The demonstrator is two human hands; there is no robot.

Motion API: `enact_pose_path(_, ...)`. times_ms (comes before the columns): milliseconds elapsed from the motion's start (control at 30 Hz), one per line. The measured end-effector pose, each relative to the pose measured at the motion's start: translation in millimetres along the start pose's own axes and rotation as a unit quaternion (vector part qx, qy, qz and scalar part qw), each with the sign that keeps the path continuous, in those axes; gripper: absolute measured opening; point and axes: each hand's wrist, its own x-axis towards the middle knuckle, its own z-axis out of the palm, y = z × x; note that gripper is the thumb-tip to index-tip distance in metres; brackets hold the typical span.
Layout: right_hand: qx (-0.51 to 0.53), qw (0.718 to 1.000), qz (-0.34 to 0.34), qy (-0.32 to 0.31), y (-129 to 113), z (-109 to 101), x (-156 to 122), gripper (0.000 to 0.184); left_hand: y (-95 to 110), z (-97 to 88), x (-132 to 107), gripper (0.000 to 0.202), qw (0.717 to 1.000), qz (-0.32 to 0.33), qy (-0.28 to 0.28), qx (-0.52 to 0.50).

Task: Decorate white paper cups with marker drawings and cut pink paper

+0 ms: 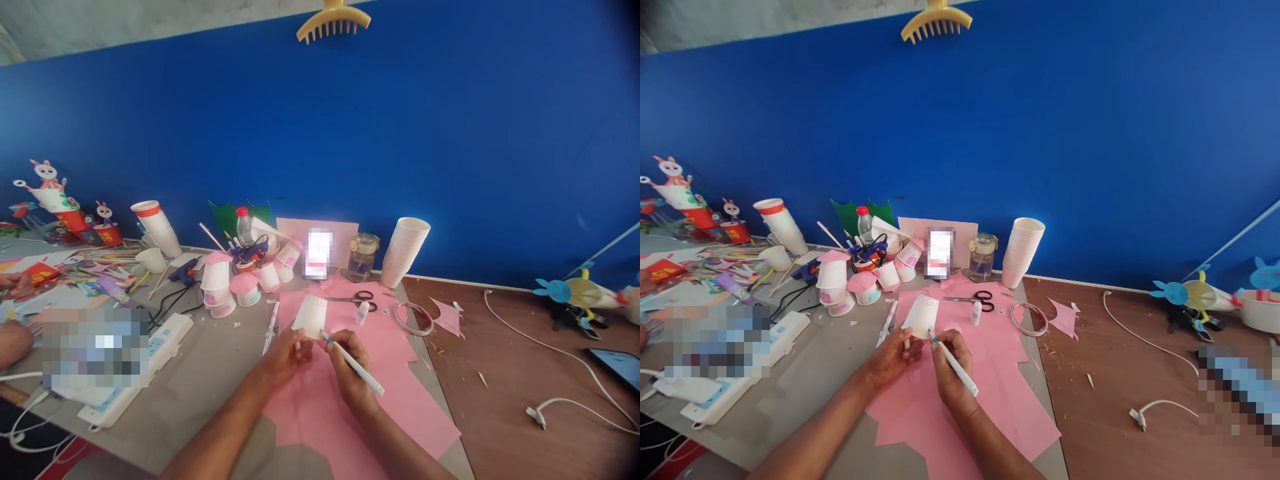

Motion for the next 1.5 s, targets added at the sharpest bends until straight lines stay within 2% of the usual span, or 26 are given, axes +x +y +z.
enact_pose_path(133, 0.002, 1.0, -0.005, -0.004, -0.5, 0.6, -0.5, 0.011, 1.0, 2.1, -1.3, 0.029, 1.0, -0.006, 0.012, 0.014)
enact_pose_path(300, -0.006, 1.0, 0.001, -0.016, -3.2, 0.2, -0.6, 0.009, 1.3, 2.5, -2.0, 0.026, 1.0, 0.002, 0.0, 0.017)
enact_pose_path(567, -0.015, 0.998, 0.036, -0.053, -8.1, -2.5, -1.2, 0.006, 0.8, 0.5, 0.3, 0.026, 1.0, -0.016, 0.008, 0.004)
enact_pose_path(833, 0.023, 1.0, 0.01, -0.003, -9.0, -1.9, -0.1, 0.011, -1.7, -1.5, 1.5, 0.024, 1.0, -0.002, -0.004, -0.005)
enact_pose_path(1500, -0.018, 0.999, -0.039, -0.031, -4.0, -0.4, -1.4, 0.006, -0.5, 2.5, -1.0, 0.023, 1.0, -0.006, 0.0, -0.004)
